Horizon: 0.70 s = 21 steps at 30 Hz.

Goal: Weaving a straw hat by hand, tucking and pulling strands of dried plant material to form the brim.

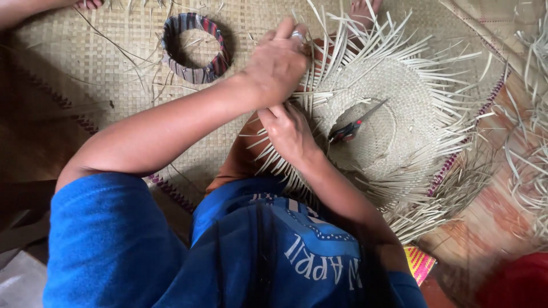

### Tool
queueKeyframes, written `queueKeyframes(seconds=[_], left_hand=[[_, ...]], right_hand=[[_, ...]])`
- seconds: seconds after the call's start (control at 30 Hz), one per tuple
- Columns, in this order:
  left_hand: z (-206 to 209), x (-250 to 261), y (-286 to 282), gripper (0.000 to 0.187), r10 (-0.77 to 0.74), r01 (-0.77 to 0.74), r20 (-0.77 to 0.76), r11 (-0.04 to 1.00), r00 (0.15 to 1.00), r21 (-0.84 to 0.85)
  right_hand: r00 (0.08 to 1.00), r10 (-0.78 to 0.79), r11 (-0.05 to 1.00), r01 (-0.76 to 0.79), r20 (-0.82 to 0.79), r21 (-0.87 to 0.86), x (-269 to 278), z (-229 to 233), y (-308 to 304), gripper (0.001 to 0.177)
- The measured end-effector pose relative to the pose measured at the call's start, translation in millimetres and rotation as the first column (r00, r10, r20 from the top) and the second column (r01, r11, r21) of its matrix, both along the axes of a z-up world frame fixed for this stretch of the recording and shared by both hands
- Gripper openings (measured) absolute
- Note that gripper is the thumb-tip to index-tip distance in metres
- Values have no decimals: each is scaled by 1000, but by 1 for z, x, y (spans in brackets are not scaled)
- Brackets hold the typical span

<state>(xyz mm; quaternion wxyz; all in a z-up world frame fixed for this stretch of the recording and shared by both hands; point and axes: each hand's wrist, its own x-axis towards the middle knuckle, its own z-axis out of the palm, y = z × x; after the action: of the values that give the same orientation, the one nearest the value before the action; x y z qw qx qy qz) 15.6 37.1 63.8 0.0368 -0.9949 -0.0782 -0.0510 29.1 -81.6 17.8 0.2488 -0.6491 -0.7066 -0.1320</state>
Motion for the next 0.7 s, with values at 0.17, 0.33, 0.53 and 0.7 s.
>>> queueKeyframes(seconds=[0.17, 0.33, 0.53, 0.7], left_hand=[[-2, 5, -3, 14, -105, 57, -175, 965, 979, -256], [-41, 38, -10, 31, 162, -302, -316, 831, 935, -467], [-62, 47, -1, 29, 7, -142, -264, 858, 964, -494], [-93, 60, 0, 27, 107, -275, -269, 627, 957, -729]], right_hand=[[999, 39, 998, -41, 33, 55, -6, 23, -4, 15], [971, 8, 972, -64, 239, 227, 1, 11, 2, 17], [959, -26, 966, -48, 281, 253, 3, 0, 4, 15], [982, 102, 994, -96, 159, -47, 10, -5, -11, 2]])
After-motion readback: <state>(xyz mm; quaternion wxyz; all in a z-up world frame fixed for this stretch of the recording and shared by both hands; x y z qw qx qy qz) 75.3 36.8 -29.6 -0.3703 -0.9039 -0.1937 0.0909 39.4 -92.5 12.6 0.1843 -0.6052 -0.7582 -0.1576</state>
